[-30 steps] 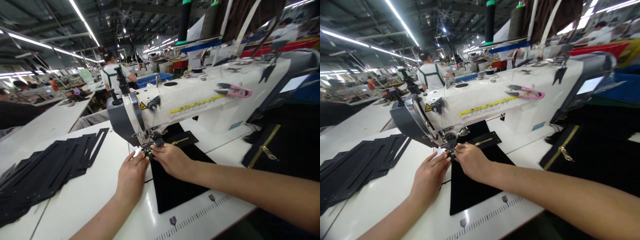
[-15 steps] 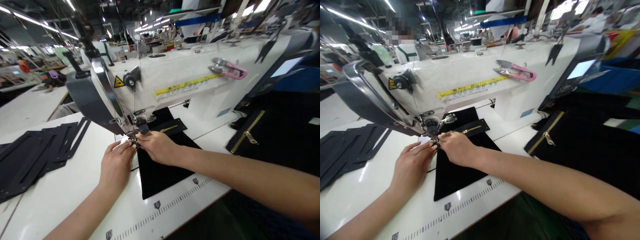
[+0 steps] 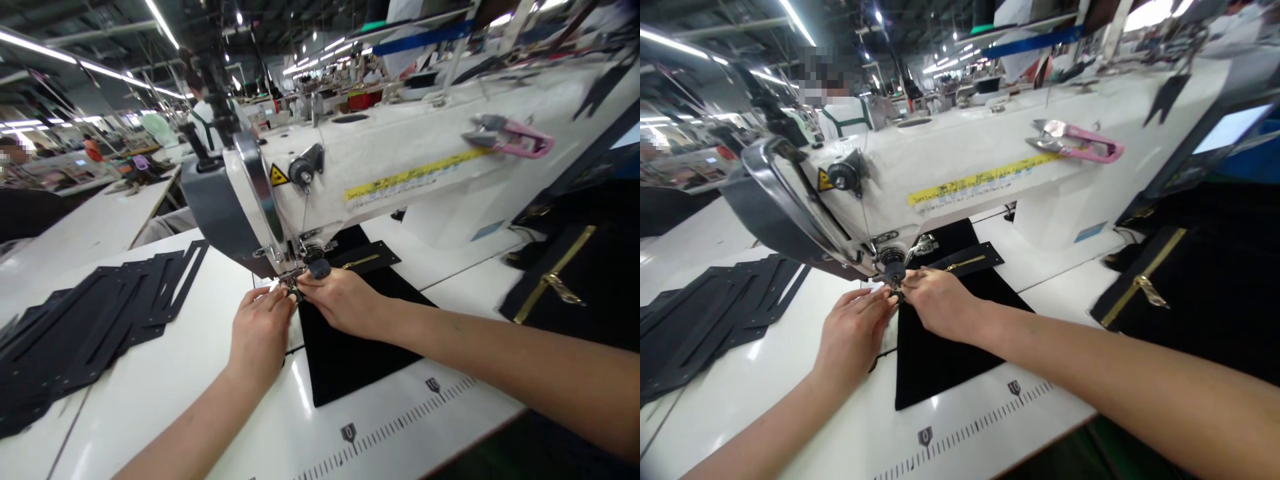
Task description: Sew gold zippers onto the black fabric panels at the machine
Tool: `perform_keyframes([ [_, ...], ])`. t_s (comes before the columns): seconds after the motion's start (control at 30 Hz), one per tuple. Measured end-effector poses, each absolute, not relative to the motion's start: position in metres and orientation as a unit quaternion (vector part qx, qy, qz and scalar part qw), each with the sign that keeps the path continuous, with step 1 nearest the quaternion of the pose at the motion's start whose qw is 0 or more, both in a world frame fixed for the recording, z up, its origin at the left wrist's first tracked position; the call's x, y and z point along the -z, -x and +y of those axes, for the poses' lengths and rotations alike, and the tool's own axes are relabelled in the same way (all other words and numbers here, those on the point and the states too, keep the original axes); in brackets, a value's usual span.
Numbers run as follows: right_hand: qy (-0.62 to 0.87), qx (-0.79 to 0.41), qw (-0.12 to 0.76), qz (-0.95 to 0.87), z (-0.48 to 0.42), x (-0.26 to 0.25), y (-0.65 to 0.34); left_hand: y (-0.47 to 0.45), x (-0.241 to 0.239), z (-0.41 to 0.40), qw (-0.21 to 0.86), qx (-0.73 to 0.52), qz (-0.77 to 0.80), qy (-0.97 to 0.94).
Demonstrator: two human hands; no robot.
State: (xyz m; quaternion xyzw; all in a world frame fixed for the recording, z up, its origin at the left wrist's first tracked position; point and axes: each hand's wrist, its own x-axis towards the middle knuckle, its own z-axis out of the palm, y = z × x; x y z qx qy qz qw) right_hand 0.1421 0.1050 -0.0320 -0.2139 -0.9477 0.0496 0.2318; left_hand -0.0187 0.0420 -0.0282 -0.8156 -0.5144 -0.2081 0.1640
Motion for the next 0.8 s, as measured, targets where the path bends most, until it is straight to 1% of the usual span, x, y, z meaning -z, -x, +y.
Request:
perform_keyframes([
  [0.23, 0.206, -0.046, 0.256, -0.944, 0.109, 0.034, -0.14, 0.02, 0.027, 0.044, 0.16, 0.216, -0.516, 0.814],
  [0.37, 0.193, -0.036, 0.292, -0.936, 0.11, 0.034, -0.14, 0.022, 0.028, 0.045, 0.168, 0.22, -0.513, 0.812],
  [0.5, 0.239, 0.081, 0.323, -0.912, 0.101, 0.031, -0.149, 0.027, 0.03, 0.047, 0.195, 0.227, -0.509, 0.807],
  [0.57, 0.249, 0.12, 0.314, -0.908, 0.094, 0.03, -0.153, 0.028, 0.03, 0.048, 0.2, 0.225, -0.512, 0.804],
  [0.6, 0.25, 0.121, 0.302, -0.912, 0.091, 0.029, -0.154, 0.028, 0.029, 0.048, 0.202, 0.223, -0.514, 0.803],
  [0.7, 0.274, 0.075, 0.259, -0.923, 0.086, 0.028, -0.152, 0.028, 0.028, 0.049, 0.202, 0.219, -0.523, 0.799],
  [0.8, 0.316, 0.027, 0.24, -0.918, 0.088, 0.027, -0.143, 0.028, 0.026, 0.05, 0.197, 0.21, -0.531, 0.797],
])
